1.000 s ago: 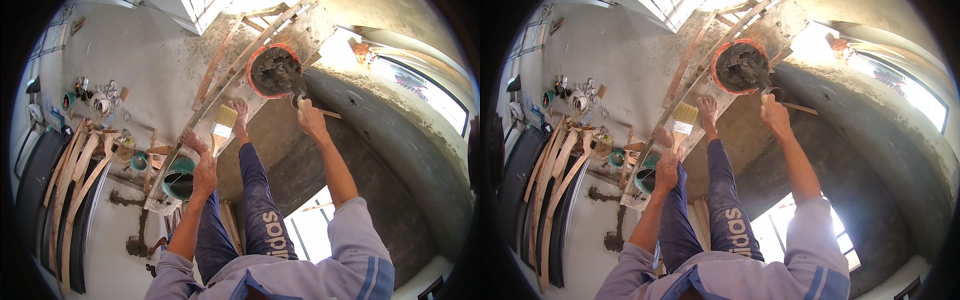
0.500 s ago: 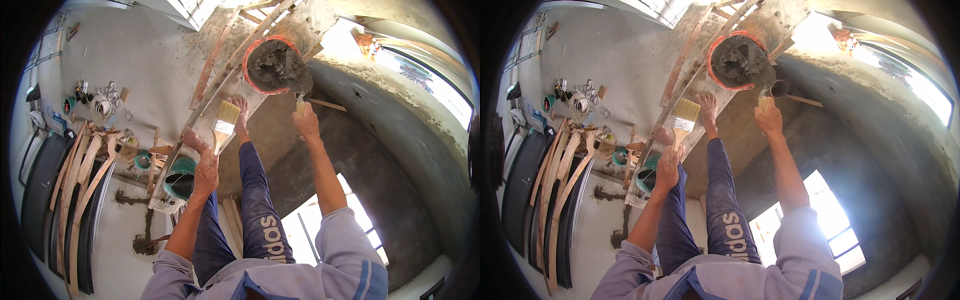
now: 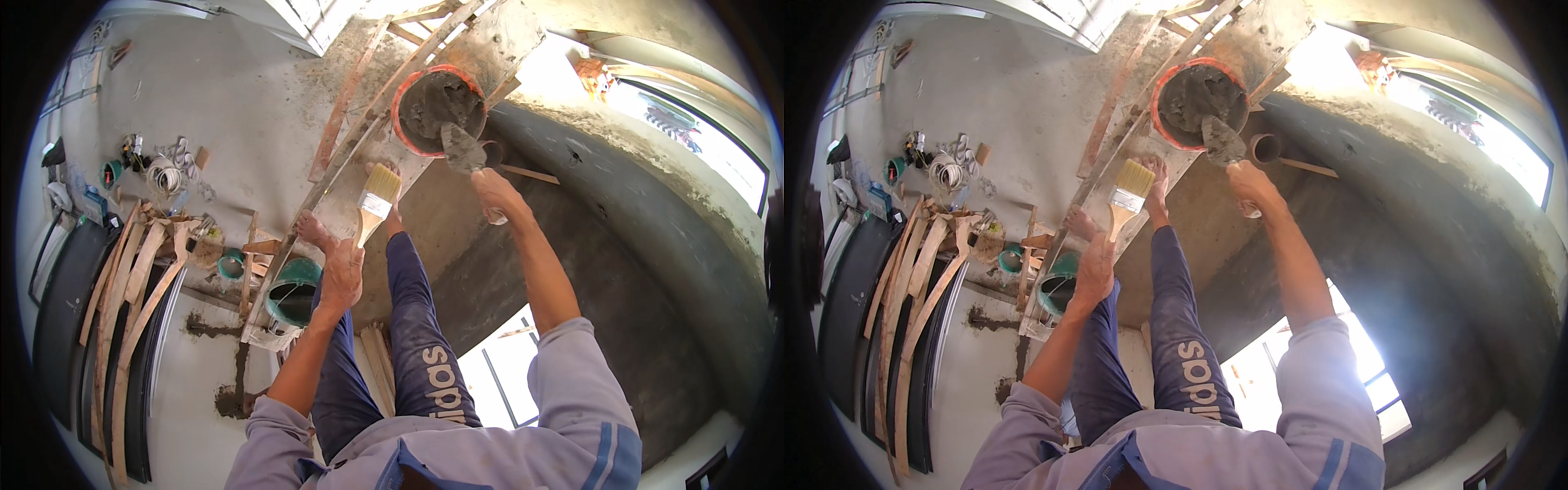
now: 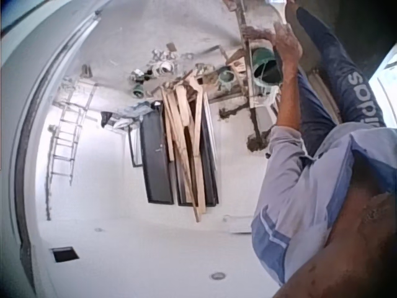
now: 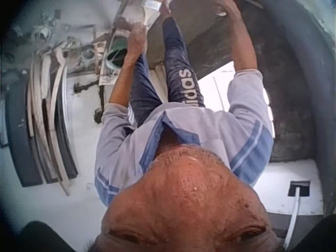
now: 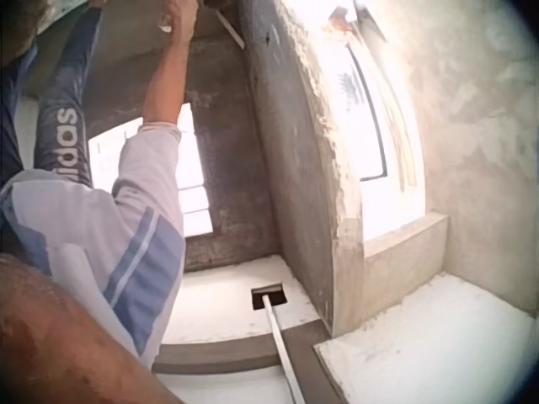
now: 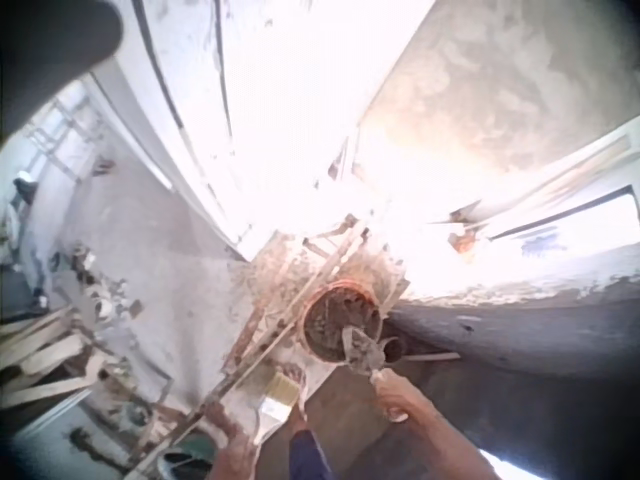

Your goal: The person applies plaster to the upper edge of a doorway using a trowel and a brush. They pick up plaster from a bucket on a scaffold, apply it to the wall by hand and with the trowel, and then smooth it using a brush.

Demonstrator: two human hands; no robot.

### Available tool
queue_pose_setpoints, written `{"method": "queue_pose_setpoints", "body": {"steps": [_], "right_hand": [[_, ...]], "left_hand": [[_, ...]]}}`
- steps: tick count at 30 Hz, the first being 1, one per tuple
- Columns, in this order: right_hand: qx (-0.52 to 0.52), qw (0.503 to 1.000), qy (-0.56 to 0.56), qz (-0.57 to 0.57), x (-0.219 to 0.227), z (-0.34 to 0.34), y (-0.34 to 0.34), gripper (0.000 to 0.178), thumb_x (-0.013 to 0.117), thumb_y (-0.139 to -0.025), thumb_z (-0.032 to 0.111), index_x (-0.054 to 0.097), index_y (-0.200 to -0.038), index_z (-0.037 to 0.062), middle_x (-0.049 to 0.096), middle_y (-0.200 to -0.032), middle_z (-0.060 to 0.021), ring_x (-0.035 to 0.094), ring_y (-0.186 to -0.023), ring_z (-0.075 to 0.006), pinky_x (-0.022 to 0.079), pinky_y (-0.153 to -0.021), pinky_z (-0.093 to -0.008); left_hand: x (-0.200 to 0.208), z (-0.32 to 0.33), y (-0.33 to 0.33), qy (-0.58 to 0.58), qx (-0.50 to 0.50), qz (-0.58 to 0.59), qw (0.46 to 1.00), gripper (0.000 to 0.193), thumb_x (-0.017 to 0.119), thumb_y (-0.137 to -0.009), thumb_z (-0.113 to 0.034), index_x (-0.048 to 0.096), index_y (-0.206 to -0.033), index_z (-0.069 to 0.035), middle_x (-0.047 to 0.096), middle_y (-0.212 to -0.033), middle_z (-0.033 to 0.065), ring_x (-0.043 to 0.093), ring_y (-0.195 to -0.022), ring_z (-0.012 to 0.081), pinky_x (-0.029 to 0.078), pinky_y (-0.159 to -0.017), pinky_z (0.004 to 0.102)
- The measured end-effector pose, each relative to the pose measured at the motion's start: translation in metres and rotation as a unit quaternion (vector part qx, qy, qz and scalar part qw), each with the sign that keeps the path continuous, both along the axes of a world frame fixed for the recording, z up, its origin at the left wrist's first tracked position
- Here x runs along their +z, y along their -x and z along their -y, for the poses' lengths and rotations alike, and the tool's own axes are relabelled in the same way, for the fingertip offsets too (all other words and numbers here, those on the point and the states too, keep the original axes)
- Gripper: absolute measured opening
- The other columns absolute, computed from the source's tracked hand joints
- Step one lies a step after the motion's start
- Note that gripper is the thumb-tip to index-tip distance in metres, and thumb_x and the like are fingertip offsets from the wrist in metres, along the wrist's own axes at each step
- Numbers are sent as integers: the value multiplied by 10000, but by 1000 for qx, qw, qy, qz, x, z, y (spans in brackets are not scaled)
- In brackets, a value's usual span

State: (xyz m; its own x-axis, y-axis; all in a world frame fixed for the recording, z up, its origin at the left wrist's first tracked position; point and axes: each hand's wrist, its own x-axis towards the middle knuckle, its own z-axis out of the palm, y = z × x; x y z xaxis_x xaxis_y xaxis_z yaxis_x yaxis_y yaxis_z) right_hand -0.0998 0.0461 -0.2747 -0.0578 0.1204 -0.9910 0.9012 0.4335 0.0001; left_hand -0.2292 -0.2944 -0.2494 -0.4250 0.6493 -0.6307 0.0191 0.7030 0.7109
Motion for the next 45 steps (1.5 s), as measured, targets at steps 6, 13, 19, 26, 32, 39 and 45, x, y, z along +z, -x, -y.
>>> {"method": "queue_pose_setpoints", "body": {"steps": [6,13,19,26,32,39,45], "right_hand": [[-43,972,-143,-180,-65,-9,-8,355,392,-973,268,494,-1146,-24,602,-1085,-290,593,-1079,-416,483,-875,-434],[13,977,-205,-49,-7,-6,-36,417,418,-965,381,486,-1187,34,640,-1054,-292,626,-993,-461,484,-853,-538],[39,970,-237,-33,-16,-18,-26,381,556,-883,189,447,-1221,49,636,-1057,-296,631,-1000,-451,504,-846,-521],[-462,882,47,-83,-106,-30,-21,190,572,-838,59,478,-1003,45,603,-770,-107,622,-597,-215,528,-493,-377],[-825,399,391,-86,-70,-45,-33,254,459,-962,229,441,-1027,-16,454,-701,-21,476,-462,-73,453,-353,-240],[-833,303,416,-204,-40,-2,-35,437,337,-1023,275,379,-1245,-98,422,-768,-66,462,-478,-119,474,-369,-281],[-668,714,132,-165,-15,-12,-12,413,356,-1020,437,452,-1196,76,449,-672,-30,440,-409,-108,410,-326,-270]], "left_hand": [[-18,-3,-7,-20,-8,1,1000,312,421,-1009,-271,517,-1013,25,532,-917,296,513,-884,494,420,-784,521],[-24,2,-17,-22,-46,-68,996,283,449,-1001,-256,522,-1048,14,558,-921,276,532,-853,474,421,-807,506],[-17,-16,-12,18,37,29,999,259,463,-999,-255,535,-1067,-15,573,-856,241,550,-818,447,437,-771,491],[-30,-3,-11,-2,43,12,999,242,450,-999,-220,539,-1060,-3,569,-874,267,528,-841,496,432,-719,508],[-28,-9,-2,-21,-4,-18,1000,248,442,-1007,-231,536,-1057,-7,573,-884,268,532,-832,504,430,-693,501],[-47,-23,0,12,61,73,995,267,435,-1017,-260,539,-1040,-15,573,-823,215,557,-751,429,443,-676,459],[-45,-16,-1,0,80,83,993,285,439,-1017,-288,545,-1036,-24,576,-784,197,557,-704,398,444,-649,436]]}}
